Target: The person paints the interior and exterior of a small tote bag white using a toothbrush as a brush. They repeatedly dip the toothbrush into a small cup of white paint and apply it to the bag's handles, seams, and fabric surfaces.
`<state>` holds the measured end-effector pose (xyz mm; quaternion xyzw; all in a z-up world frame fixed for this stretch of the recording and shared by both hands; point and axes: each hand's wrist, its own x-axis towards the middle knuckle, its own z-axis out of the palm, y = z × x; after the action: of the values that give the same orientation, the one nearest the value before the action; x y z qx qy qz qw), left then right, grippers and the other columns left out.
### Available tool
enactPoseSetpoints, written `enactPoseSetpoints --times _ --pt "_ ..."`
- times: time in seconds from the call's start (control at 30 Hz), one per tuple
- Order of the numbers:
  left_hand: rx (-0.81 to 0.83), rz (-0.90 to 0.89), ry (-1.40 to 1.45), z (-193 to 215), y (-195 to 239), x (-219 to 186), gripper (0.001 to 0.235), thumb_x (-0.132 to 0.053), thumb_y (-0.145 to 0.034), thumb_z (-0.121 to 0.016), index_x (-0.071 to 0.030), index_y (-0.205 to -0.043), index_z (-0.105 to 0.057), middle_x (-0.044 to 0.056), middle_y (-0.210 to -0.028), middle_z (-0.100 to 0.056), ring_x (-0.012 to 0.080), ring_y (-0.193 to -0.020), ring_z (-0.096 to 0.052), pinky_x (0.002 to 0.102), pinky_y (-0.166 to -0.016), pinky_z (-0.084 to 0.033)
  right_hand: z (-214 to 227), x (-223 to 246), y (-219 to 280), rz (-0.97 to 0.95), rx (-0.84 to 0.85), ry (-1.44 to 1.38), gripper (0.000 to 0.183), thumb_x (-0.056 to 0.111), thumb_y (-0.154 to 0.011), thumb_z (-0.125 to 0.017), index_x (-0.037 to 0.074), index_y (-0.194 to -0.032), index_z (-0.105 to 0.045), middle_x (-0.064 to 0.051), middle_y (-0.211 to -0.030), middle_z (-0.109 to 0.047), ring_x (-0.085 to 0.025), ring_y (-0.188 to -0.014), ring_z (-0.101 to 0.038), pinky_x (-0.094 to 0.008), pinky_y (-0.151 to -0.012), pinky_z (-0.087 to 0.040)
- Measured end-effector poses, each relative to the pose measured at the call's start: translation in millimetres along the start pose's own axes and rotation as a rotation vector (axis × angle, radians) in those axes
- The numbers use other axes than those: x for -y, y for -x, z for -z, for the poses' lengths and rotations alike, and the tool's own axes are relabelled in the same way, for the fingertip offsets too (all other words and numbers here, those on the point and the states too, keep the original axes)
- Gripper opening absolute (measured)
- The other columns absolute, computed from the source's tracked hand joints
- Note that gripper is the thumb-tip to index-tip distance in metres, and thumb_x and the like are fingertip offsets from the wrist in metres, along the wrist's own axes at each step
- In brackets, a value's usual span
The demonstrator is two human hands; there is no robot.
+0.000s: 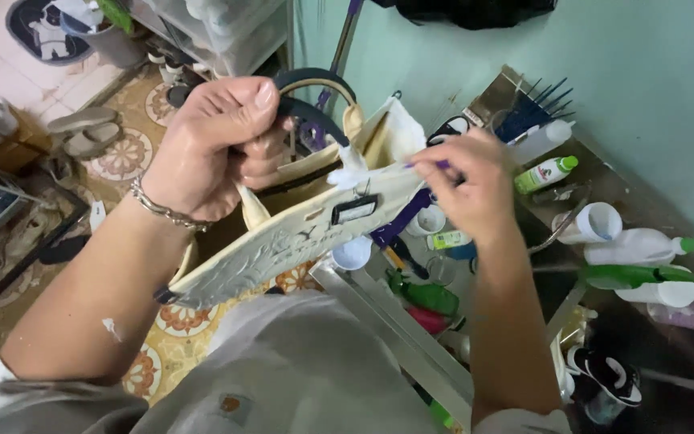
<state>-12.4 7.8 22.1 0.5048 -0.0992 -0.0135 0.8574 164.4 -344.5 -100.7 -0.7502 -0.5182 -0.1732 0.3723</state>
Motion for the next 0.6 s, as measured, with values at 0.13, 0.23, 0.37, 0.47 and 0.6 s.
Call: enactPoseSetpoints --times 0.13,0.23,0.37,0.47,0.6 --pt "0.066 -0.051 -0.044 0 -3 3 0.036 -0.021 -0.129 -0.067 -0.016 -0.093 -0.067 -0.007 -0.075 -0.056 0.0066 -0.057 -0.041 0.02 -0.048 -0.033 16 -10 3 -0.034 0.014 -0.037 0.004 0.007 -0.126 -0.089 0.008 -0.124 -0.092 0.001 -0.087 -0.077 -0.012 -0.076 -0.049 -0.038 -0.085 -0.04" --pt "-0.012 -0.018 -0.075 -8 -7 4 0.041 -0.027 -0.124 -0.073 -0.017 -0.086 -0.061 -0.006 -0.072 -0.051 0.0068 -0.053 -0.039 0.022 -0.045 -0.03 15 -3 -4 0.044 0.005 -0.009 0.012 0.001 -0.124 -0.085 0.009 -0.117 -0.09 0.002 -0.077 -0.069 -0.01 -0.068 -0.047 -0.029 -0.066 -0.032" --pt "-0.04 -0.014 -0.069 -4 -5 7 0.042 -0.027 -0.123 -0.073 -0.016 -0.086 -0.056 -0.004 -0.072 -0.047 0.0077 -0.055 -0.034 0.023 -0.047 -0.027 27 -11 8 0.025 0.01 0.021 0.008 0.007 -0.123 -0.085 0.009 -0.118 -0.092 0.001 -0.077 -0.073 -0.011 -0.065 -0.046 -0.033 -0.07 -0.032" --pt "0.024 -0.038 -0.035 8 -4 10 0.033 -0.023 -0.125 -0.072 -0.012 -0.095 -0.065 -0.006 -0.073 -0.052 0.0063 -0.054 -0.038 0.021 -0.046 -0.031 26 -28 18 0.012 -0.047 0.021 0.011 0.006 -0.123 -0.081 0.006 -0.115 -0.089 0.002 -0.074 -0.066 -0.012 -0.066 -0.044 -0.034 -0.073 -0.032" --pt "0.097 -0.03 -0.006 15 -4 16 0.026 -0.021 -0.123 -0.077 -0.007 -0.101 -0.073 -0.005 -0.075 -0.055 0.0058 -0.056 -0.04 0.021 -0.047 -0.03 8 -26 14 0.055 -0.162 -0.06 0.01 0.005 -0.127 -0.079 0.006 -0.121 -0.087 0.001 -0.074 -0.064 -0.011 -0.067 -0.042 -0.033 -0.076 -0.032"
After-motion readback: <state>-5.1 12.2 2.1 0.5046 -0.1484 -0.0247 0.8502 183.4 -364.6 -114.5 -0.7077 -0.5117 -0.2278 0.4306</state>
